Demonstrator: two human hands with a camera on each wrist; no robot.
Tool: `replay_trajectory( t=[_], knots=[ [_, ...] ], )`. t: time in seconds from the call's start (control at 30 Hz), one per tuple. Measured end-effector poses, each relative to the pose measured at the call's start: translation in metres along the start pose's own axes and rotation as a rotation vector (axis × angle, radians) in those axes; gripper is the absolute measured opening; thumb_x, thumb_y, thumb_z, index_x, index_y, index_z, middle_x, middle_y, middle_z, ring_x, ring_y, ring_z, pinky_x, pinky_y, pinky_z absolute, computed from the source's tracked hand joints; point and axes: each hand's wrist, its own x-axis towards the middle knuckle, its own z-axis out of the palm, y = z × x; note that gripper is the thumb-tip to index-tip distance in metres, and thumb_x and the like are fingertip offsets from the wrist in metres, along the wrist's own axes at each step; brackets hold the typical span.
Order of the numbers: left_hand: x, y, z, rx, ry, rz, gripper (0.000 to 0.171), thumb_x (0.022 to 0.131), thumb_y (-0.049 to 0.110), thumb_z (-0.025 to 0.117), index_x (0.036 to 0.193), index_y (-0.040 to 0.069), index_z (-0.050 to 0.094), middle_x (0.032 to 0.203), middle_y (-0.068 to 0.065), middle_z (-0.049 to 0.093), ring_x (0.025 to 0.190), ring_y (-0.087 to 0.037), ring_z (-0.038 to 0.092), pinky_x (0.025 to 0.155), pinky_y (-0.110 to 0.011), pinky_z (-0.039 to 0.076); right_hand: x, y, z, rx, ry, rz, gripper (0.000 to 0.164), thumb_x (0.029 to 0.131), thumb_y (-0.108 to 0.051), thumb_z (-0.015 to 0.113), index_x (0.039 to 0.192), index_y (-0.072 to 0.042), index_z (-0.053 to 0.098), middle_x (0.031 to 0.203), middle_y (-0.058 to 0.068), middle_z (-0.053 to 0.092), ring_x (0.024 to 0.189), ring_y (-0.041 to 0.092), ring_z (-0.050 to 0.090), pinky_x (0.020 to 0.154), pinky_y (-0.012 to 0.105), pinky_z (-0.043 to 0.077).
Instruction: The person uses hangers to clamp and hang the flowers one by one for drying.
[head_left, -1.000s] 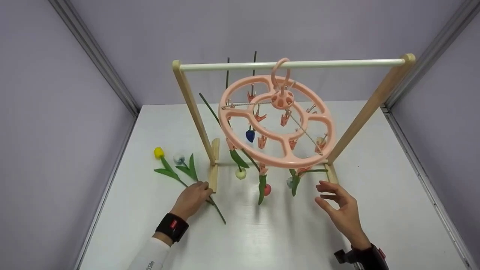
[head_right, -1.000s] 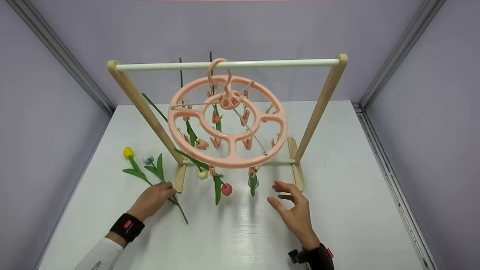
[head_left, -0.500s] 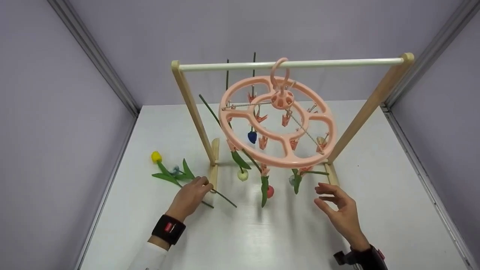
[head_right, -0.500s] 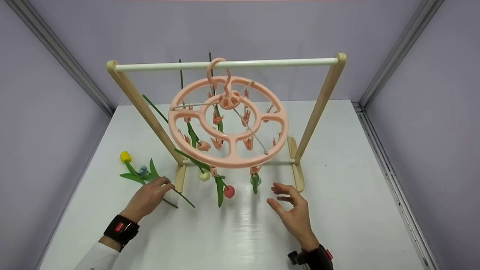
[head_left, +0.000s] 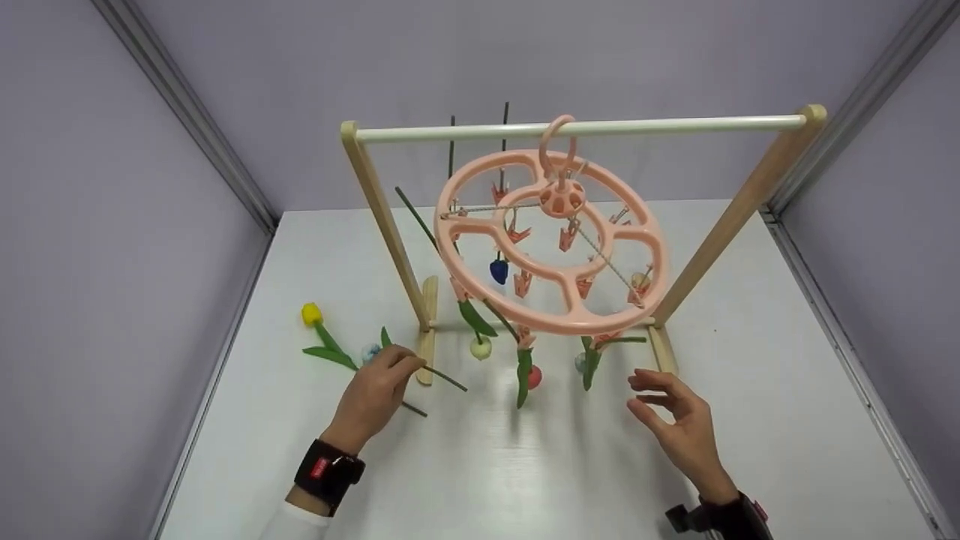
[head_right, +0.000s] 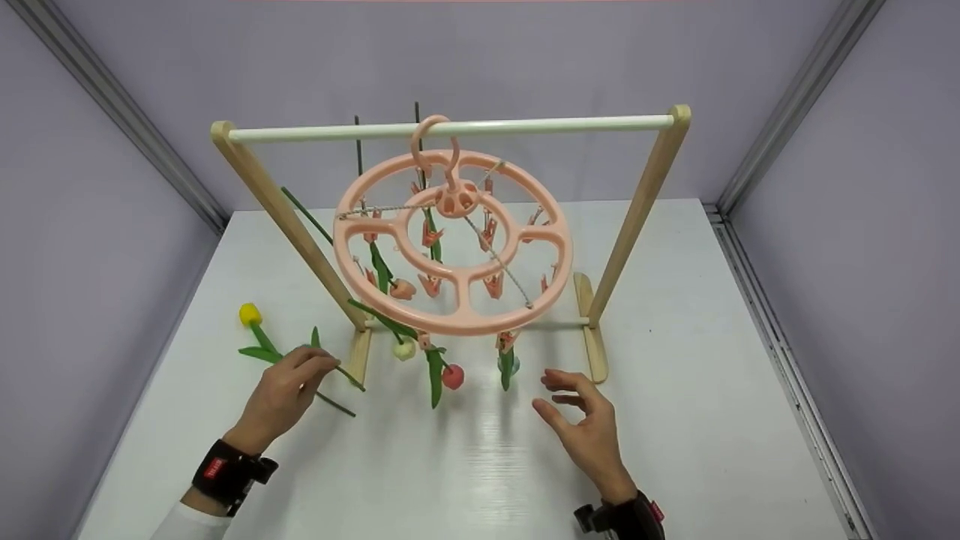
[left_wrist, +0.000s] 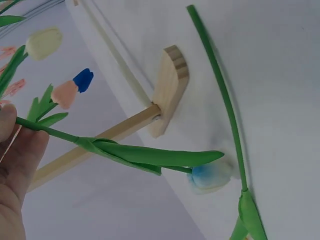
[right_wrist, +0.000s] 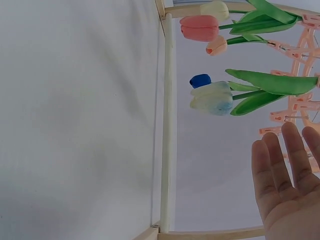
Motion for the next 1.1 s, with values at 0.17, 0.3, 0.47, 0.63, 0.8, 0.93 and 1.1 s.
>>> replay_trajectory(
  t=[0.17, 0.3, 0.47, 0.63, 0.8, 0.93, 1.1],
  knots=[
    [0.004, 0.01, -0.01, -0.063, 0.049, -0.001, 0.026, 0.085, -0.009, 0.08, 0.103, 0.01, 0.076, 0.096, -0.006, 0.069, 0.087, -0.019, 0.072, 0.072, -0.027, 0.064, -0.001, -0.001, 0.001, 0.002, -0.002, -0.003, 0.041, 0.085, 0.016, 0.078, 0.124, 0.003, 0.071, 0.112, 0.009, 0.076, 0.104, 0.009, 0.073, 0.084, 0.019, 0.062],
    [0.008, 0.019, -0.015, -0.091, 0.076, 0.011, 0.028, 0.082, -0.01, 0.084, 0.101, 0.009, 0.076, 0.094, -0.005, 0.07, 0.085, -0.015, 0.071, 0.071, -0.025, 0.063, -0.002, -0.003, 0.003, 0.006, -0.002, 0.0, 0.041, 0.084, 0.016, 0.078, 0.122, 0.004, 0.071, 0.111, 0.011, 0.076, 0.103, 0.01, 0.074, 0.083, 0.019, 0.062],
    [0.011, 0.032, -0.019, -0.184, 0.111, 0.0, 0.028, 0.081, -0.011, 0.084, 0.101, 0.008, 0.077, 0.094, -0.004, 0.071, 0.084, -0.012, 0.073, 0.073, -0.019, 0.062, -0.002, -0.006, 0.006, 0.005, -0.011, 0.003, 0.039, 0.084, 0.015, 0.078, 0.121, 0.003, 0.072, 0.11, 0.01, 0.077, 0.103, 0.008, 0.073, 0.084, 0.019, 0.062],
    [0.013, 0.046, -0.021, -0.317, 0.129, -0.043, 0.027, 0.084, -0.011, 0.081, 0.103, 0.007, 0.075, 0.096, -0.003, 0.072, 0.085, -0.011, 0.074, 0.075, -0.013, 0.06, -0.004, -0.011, 0.011, 0.019, -0.031, -0.025, 0.04, 0.084, 0.016, 0.078, 0.121, 0.002, 0.072, 0.108, 0.014, 0.076, 0.102, 0.01, 0.074, 0.084, 0.02, 0.061],
    [0.015, 0.06, -0.021, -0.42, 0.155, -0.083, 0.027, 0.083, -0.012, 0.082, 0.101, 0.006, 0.073, 0.096, -0.002, 0.073, 0.084, -0.013, 0.074, 0.078, -0.012, 0.06, -0.006, -0.017, 0.018, 0.059, -0.072, -0.042, 0.038, 0.084, 0.018, 0.077, 0.119, 0.003, 0.072, 0.109, 0.014, 0.076, 0.103, 0.011, 0.074, 0.084, 0.021, 0.062],
    [0.017, 0.07, -0.019, -0.532, 0.166, -0.108, 0.023, 0.086, -0.012, 0.08, 0.099, 0.006, 0.072, 0.096, -0.004, 0.072, 0.086, -0.017, 0.076, 0.077, -0.017, 0.064, -0.006, -0.023, 0.024, 0.086, -0.11, -0.083, 0.038, 0.083, 0.02, 0.076, 0.117, 0.005, 0.071, 0.109, 0.016, 0.076, 0.102, 0.011, 0.074, 0.085, 0.022, 0.062],
    [0.019, 0.083, -0.015, -0.674, 0.158, -0.142, 0.02, 0.091, -0.01, 0.075, 0.101, 0.007, 0.071, 0.096, -0.007, 0.071, 0.088, -0.019, 0.075, 0.074, -0.024, 0.067, -0.007, -0.032, 0.035, 0.105, -0.156, -0.122, 0.04, 0.081, 0.02, 0.077, 0.117, 0.002, 0.072, 0.107, 0.02, 0.074, 0.101, 0.01, 0.073, 0.086, 0.021, 0.063]
  ],
)
